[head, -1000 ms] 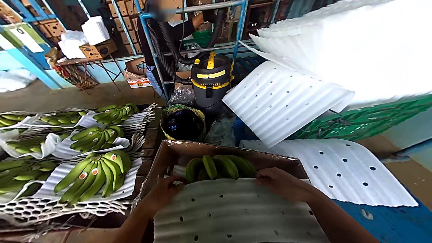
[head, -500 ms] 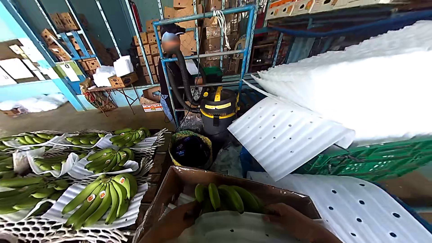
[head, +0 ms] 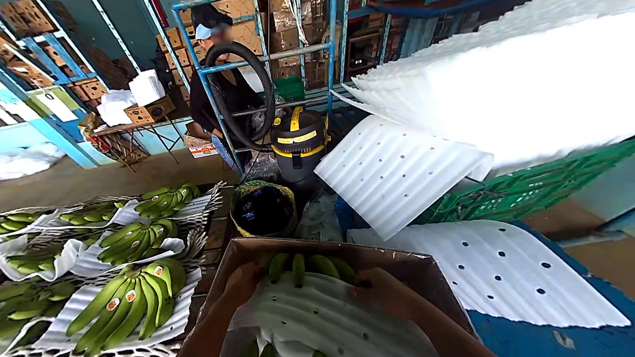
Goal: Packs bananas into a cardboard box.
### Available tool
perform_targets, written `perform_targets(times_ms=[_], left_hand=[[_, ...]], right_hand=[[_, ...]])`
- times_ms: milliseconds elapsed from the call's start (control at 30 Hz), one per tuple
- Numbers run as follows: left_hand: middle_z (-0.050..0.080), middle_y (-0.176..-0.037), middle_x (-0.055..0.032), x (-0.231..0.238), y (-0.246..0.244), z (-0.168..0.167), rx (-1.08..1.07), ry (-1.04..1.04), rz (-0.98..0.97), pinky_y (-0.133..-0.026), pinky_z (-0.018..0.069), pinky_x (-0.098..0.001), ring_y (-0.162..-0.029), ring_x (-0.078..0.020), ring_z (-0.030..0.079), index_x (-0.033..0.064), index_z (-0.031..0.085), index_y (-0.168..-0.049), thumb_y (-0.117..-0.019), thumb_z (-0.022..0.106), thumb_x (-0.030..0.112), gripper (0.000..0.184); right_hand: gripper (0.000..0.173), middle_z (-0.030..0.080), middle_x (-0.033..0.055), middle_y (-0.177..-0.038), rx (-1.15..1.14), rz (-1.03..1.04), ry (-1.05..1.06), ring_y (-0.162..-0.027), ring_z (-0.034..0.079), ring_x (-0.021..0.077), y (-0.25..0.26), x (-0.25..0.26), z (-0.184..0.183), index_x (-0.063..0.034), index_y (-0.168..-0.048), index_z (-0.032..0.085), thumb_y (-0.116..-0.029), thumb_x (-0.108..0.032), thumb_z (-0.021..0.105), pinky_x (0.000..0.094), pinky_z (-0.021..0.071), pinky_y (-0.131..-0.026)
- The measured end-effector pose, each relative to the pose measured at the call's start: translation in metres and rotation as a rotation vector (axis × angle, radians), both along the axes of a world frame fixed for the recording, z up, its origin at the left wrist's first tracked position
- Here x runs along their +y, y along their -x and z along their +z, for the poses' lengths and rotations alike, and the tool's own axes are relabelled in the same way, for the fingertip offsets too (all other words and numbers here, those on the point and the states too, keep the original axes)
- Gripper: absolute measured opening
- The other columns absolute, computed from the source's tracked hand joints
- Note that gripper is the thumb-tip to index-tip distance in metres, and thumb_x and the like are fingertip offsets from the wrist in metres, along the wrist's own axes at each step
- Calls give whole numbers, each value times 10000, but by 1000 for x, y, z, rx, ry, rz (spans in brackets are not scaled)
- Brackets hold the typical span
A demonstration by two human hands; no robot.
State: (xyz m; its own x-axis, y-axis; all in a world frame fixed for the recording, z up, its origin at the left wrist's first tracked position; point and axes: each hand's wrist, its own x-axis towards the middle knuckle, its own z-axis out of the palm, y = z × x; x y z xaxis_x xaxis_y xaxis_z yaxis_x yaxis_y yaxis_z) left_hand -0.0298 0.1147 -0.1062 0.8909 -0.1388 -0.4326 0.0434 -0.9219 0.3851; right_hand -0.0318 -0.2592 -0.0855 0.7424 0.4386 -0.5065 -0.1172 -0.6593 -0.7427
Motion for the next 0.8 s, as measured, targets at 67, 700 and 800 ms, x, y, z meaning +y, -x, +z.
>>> perform_targets(times_ms=[67,700,800], left_hand=[[678,-1195,-245,3,1,-7,-37,116,18,-1083,439,-498,-1182,-359,628,-63,702,-1158,-1050,541,122,268],[715,-1053,-214,8,-38,-18,73,144,-136,-980,509,-486,-1016,-301,683,-63,705,-1092,-992,622,68,184],[710,-1051,-205,10,-48,-17,155,111,-154,-969,505,-467,-1000,-278,675,-59,704,-1087,-990,623,55,170]], right_hand=[[314,682,114,-897,57,59,-8,-799,624,177,14,-1,-3,10,-1045,715,-991,-297,687,395,520,-784],[399,637,164,-888,143,-59,89,-808,583,239,23,-31,-36,37,-1039,690,-1056,-342,568,461,484,-799],[412,629,176,-899,151,-159,87,-816,575,257,23,-28,-48,52,-1034,681,-1049,-348,585,472,480,-811]])
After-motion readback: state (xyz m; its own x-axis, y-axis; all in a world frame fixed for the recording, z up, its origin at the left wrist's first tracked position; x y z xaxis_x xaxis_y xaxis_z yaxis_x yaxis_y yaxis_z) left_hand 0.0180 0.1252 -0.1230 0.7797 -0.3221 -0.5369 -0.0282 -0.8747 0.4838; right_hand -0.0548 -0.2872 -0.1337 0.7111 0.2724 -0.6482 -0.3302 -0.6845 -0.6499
